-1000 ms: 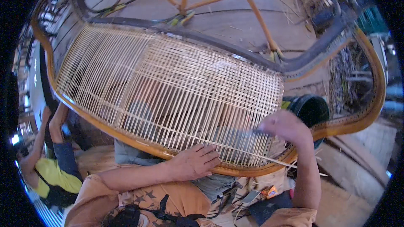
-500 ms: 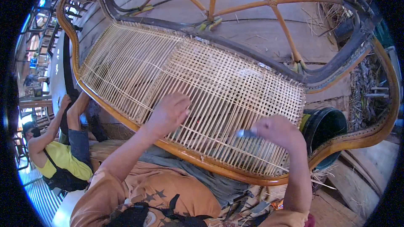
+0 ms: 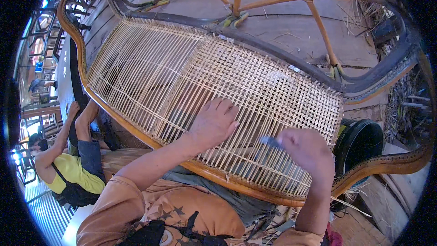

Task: Repairing the seat of a rattan chair by weaving new material.

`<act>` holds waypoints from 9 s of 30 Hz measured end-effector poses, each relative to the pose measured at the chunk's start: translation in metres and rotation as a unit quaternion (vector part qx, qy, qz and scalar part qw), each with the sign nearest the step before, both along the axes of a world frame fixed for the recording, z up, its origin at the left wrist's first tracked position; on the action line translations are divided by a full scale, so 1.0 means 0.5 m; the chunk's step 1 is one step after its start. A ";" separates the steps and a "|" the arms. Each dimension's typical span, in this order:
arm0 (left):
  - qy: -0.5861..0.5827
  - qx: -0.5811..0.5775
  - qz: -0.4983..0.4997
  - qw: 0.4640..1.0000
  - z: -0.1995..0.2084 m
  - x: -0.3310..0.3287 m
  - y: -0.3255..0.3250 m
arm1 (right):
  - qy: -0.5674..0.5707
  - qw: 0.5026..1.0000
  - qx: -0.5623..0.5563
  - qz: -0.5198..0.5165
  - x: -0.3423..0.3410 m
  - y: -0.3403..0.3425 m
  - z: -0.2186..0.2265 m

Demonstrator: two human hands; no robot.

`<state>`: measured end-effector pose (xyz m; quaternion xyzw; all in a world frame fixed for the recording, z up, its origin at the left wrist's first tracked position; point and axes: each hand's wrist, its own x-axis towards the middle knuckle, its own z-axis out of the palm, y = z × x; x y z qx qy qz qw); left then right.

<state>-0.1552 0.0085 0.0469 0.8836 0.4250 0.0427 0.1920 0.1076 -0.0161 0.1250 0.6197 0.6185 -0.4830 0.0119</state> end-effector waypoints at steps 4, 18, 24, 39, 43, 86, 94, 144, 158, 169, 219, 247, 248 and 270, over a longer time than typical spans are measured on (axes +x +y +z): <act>0.025 -0.009 0.021 0.999 0.002 0.007 0.003 | 0.032 0.999 -0.014 -0.031 0.004 0.001 0.023; 0.054 0.023 0.031 0.998 -0.031 0.008 -0.012 | 0.109 0.989 0.037 -0.095 -0.005 -0.023 -0.080; 0.060 0.013 0.037 0.997 -0.028 0.005 -0.008 | 0.080 0.996 0.004 -0.047 -0.006 0.003 -0.046; 0.042 -0.020 -0.010 0.999 0.023 -0.117 0.057 | 0.184 0.976 -0.113 -0.006 -0.105 0.014 -0.031; 0.056 0.004 -0.015 0.998 0.006 -0.108 0.061 | 0.008 0.999 0.034 -0.041 -0.103 0.101 -0.097; 0.003 -0.128 0.256 0.958 -0.012 -0.267 0.234 | 0.087 0.995 0.013 -0.054 -0.272 0.180 -0.090; 0.010 -0.100 0.259 0.961 -0.040 -0.283 0.235 | 0.176 0.981 0.008 -0.076 -0.288 0.196 -0.100; -0.029 0.091 0.118 0.988 -0.068 0.109 -0.088 | 0.135 0.895 0.062 -0.421 -0.059 -0.102 -0.199; -0.071 0.035 0.129 0.989 -0.071 0.131 -0.067 | 0.238 0.726 0.237 -0.600 -0.034 -0.368 -0.053; 0.102 -0.016 0.123 0.987 -0.112 0.188 -0.044 | -0.036 0.621 0.193 -0.759 -0.135 -0.852 -0.158; 0.021 -0.098 0.079 0.992 -0.028 -0.309 0.277 | 0.387 0.802 -0.250 -0.381 -0.476 0.075 -0.140; 0.019 0.010 0.077 0.997 0.003 -0.287 0.253 | 0.256 0.937 -0.124 -0.202 -0.527 0.175 -0.207; 0.019 0.011 0.076 0.997 0.008 -0.289 0.252 | 0.259 0.933 -0.137 -0.209 -0.526 0.174 -0.203; -0.061 -0.022 0.217 0.974 0.051 -0.254 -0.056 | -0.177 0.827 -0.001 -0.533 -0.168 -0.822 -0.113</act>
